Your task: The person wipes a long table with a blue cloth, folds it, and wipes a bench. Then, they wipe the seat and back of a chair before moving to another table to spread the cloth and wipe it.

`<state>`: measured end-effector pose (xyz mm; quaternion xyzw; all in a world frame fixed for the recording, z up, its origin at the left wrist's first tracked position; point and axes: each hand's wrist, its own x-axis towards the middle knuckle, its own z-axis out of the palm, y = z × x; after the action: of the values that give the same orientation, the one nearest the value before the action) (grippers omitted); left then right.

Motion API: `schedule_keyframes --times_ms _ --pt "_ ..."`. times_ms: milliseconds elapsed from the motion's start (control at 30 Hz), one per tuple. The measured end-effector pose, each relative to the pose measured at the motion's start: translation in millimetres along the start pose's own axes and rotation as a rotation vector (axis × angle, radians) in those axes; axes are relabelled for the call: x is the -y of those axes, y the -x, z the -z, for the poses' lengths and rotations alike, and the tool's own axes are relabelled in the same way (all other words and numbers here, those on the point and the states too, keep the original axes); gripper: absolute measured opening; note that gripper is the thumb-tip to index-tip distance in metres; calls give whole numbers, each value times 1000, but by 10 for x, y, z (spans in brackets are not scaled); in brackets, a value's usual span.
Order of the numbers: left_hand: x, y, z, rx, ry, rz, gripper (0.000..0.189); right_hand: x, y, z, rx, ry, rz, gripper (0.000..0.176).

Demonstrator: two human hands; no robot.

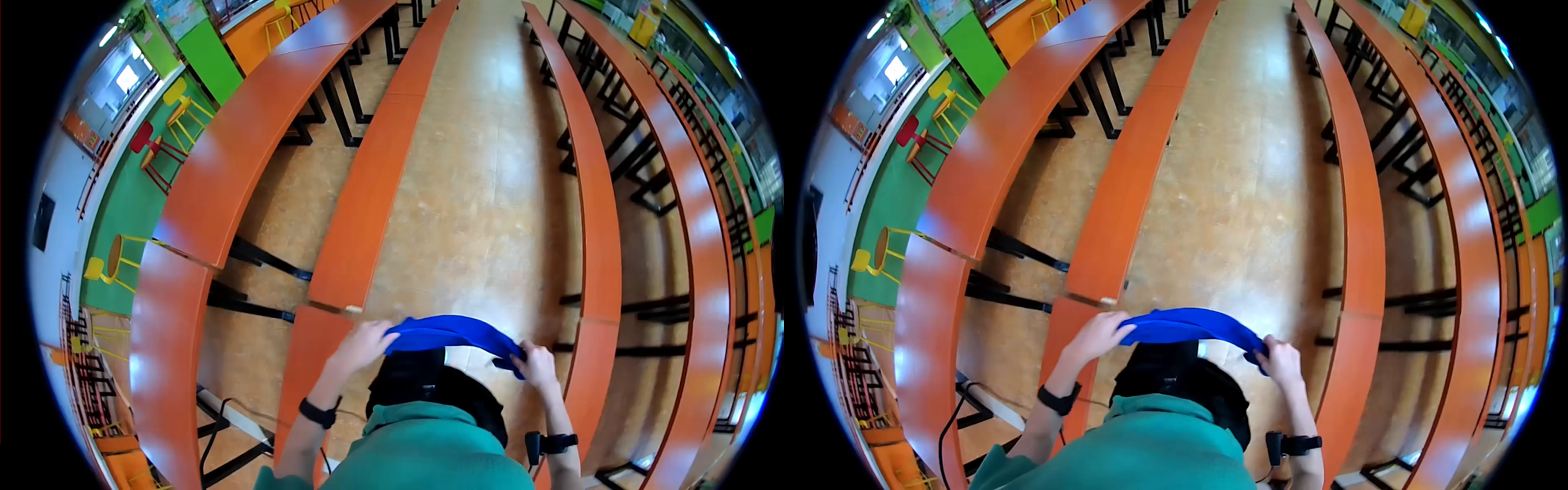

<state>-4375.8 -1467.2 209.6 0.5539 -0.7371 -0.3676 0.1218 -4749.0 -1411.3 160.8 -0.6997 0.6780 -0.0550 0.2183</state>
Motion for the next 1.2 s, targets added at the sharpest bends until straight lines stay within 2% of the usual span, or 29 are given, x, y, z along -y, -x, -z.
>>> schedule_keyframes --times_ms 100,200,367,400,500,600,700,833,867,1000,1100,1200 --pt "284 -434 162 -175 72 105 25 -10 -856 387 22 -26 114 23" --pt "496 -1118 380 -167 111 189 25 -223 -1764 629 39 -95 207 21" --pt "482 -2666 926 -37 -22 85 25 -422 -3078 996 182 -1 267 14" --pt "448 -2967 1022 -9 -42 72 25 -433 -3300 1070 224 1 217 16" --pt "345 -3974 1202 46 -24 36 25 -508 -3931 1315 181 3 167 24" --pt "-2 -4841 1414 150 -99 -30 25 -654 -4368 1457 161 -100 14 29" --pt "-169 -5673 1703 218 25 -126 25 -820 -4779 1491 99 -313 -112 33" --pt "11 -6834 1973 114 -2 -224 25 -1116 -5833 1659 71 -433 -202 33" --pt "50 -7108 2060 114 -98 -189 25 -1158 -6171 1781 70 -412 -187 33" --pt "35 -7964 2629 76 14 -20 23 -1212 -7541 2422 77 -355 -105 33" --pt "27 -8417 2984 -92 56 98 24 -1210 -8500 2718 114 -299 -4 31" --pt "91 -8821 3225 -155 109 165 22 -1226 -9399 2993 191 -164 111 25"
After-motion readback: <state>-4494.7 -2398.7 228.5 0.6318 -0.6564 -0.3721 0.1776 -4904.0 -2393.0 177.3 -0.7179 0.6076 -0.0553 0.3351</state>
